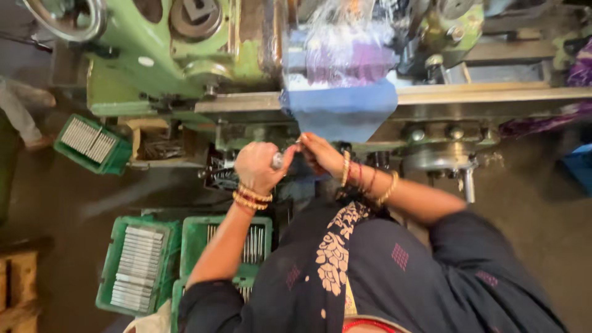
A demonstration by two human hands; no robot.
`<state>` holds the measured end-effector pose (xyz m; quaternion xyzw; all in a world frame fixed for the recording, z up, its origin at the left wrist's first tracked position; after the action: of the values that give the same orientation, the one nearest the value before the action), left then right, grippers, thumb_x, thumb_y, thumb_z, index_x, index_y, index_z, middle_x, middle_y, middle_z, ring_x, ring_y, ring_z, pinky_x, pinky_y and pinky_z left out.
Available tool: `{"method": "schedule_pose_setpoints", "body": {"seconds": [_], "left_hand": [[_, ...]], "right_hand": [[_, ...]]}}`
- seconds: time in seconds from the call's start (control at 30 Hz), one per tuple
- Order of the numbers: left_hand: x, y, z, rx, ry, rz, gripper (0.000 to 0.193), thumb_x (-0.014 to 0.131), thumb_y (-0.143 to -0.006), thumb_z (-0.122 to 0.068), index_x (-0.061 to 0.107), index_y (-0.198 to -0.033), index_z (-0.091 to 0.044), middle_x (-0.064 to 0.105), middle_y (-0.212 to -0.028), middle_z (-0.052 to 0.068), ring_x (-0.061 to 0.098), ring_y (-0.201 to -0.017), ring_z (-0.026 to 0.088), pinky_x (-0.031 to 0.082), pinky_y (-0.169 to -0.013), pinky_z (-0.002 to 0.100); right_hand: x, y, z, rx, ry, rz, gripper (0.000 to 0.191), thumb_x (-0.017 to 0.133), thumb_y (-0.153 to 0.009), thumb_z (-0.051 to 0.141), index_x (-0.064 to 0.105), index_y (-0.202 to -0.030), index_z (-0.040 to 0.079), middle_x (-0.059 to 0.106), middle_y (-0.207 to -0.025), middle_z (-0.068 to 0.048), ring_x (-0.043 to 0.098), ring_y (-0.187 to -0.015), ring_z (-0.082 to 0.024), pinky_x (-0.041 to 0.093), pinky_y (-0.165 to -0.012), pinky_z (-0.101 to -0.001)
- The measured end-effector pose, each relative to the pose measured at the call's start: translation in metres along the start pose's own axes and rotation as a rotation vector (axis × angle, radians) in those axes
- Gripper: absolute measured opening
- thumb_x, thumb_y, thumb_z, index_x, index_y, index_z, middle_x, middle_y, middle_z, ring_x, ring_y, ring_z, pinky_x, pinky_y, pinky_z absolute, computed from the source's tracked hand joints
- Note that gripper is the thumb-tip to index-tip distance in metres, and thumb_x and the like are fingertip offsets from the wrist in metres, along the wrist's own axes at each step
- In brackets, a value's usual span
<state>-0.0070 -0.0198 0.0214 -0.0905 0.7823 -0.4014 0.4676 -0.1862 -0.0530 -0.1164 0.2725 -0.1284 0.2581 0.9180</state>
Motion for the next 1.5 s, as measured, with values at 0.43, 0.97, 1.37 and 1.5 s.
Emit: {"method": "schedule_pose_setpoints", "body": {"seconds": [0.43,0.97,1.37,1.5], "left_hand": [[0.055,0.111,0.057,-0.673,-0.021,0.033,0.052,0.083,-0.089,-0.035,0.049,-0.063,-0.004,0.052,-0.061,0.017,0.05,-0.056,0.041,0.04,-0.052,0.047],[0.091,0.078,0.01,-0.652,-0.06,-0.017,0.052,0.083,-0.089,-0.033,0.048,-0.064,-0.005,0.053,-0.063,0.015,0.052,-0.06,0.041,0.041,-0.056,0.048],[0.097,0.039,-0.011,-0.547,-0.069,-0.021,0.048,0.084,-0.09,-0.029,0.049,-0.066,-0.007,0.055,-0.067,0.013,0.054,-0.062,0.039,0.042,-0.058,0.048],[0.095,0.019,-0.019,-0.508,-0.056,-0.01,0.049,0.085,-0.091,-0.028,0.048,-0.066,-0.007,0.054,-0.067,0.013,0.053,-0.063,0.039,0.041,-0.059,0.048]], "right_hand": [[-0.155,0.133,0.118,-0.72,0.19,-0.68,0.007,0.059,-0.109,0.016,0.063,-0.11,0.01,0.048,-0.071,0.008,0.036,-0.05,0.0,0.028,-0.043,-0.0193],[-0.149,0.071,0.166,-0.83,0.869,-0.548,0.01,0.065,-0.099,0.005,0.067,-0.108,0.002,0.063,-0.083,-0.006,0.049,-0.062,-0.007,0.043,-0.057,-0.0252],[-0.155,0.078,0.167,-0.797,0.865,-0.504,0.012,0.066,-0.098,0.003,0.067,-0.11,0.004,0.055,-0.073,-0.004,0.041,-0.057,-0.009,0.037,-0.053,-0.0267],[-0.156,0.08,0.166,-0.8,0.861,-0.511,0.011,0.067,-0.1,0.003,0.067,-0.11,0.003,0.055,-0.075,-0.004,0.043,-0.06,-0.008,0.038,-0.054,-0.0251]]}}
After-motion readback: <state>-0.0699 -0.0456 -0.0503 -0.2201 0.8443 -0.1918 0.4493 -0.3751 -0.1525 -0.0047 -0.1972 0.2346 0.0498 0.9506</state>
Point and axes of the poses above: each hand's wrist, its own y-axis away from the middle knuckle, its own x-axis out of the palm, z = x × y, the point moved 3 cm from there along -y, towards the middle knuckle
